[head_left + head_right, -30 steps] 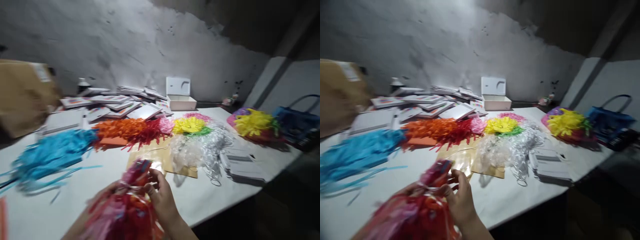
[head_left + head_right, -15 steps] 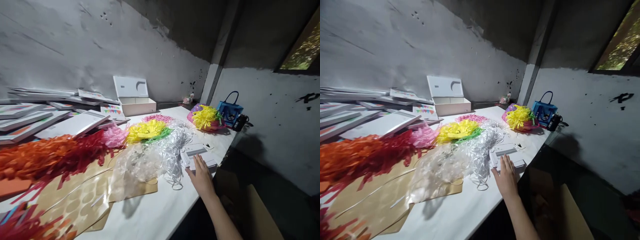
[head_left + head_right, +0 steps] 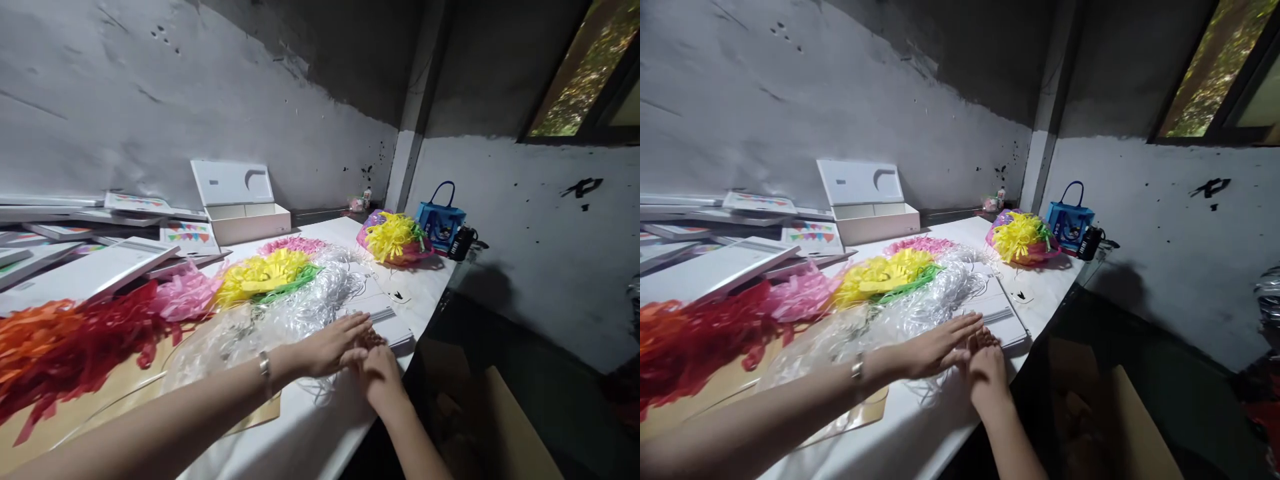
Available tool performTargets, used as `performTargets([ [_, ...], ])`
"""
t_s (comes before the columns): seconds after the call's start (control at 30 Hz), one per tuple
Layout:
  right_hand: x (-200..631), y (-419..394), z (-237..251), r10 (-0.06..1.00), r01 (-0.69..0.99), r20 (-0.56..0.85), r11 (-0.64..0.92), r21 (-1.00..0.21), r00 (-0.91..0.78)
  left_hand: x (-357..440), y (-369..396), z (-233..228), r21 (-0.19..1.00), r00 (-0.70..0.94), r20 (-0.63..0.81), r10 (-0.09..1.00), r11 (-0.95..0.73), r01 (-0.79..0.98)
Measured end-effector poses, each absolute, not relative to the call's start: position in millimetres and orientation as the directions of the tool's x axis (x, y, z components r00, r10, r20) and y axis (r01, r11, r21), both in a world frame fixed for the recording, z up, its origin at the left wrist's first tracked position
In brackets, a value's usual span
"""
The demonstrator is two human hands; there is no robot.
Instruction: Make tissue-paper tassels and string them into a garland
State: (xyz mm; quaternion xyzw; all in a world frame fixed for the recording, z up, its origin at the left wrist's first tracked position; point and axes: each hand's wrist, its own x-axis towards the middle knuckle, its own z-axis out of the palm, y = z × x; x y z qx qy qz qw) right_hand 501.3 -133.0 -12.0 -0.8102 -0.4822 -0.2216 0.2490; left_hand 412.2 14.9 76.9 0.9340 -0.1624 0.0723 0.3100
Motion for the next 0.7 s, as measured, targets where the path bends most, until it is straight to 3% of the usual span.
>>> performTargets([
  [0.17,506,-163,-1,0.709,0.924,0.62,-0.378,-0.067,0.335,478,28,43,0.501,0.934,0.139,-0.329,-0.791,-0.353],
  [0.3,499,-187,7,0.679,0.947,0.69,-0.32,-0.03,0.251,456,23,48,0.47,0.896,0.105,-0.431,-0.773,-0.427],
  [0.4,477,-207,19,0.612,0.959,0.769,-0.283,-0.004,0.184,433,5,64,0.434,0.84,0.159,-0.519,-0.728,-0.531],
  [0.47,460,-225,35,0.519,0.967,0.847,-0.254,0.023,0.116,418,-13,82,0.442,0.81,0.226,-0.541,-0.684,-0.58],
  [0.57,444,-255,70,0.307,0.963,0.947,-0.268,-0.012,0.097,389,-44,124,0.523,0.829,0.295,-0.475,-0.646,-0.556],
  [0.63,443,-275,94,0.083,0.945,0.973,-0.268,-0.187,0.216,364,-63,157,0.562,0.846,0.306,-0.437,-0.634,-0.531],
  [0.7,444,-290,109,-0.143,0.913,0.909,-0.067,-0.403,0.391,338,-77,183,0.612,0.869,0.312,-0.385,-0.619,-0.493],
])
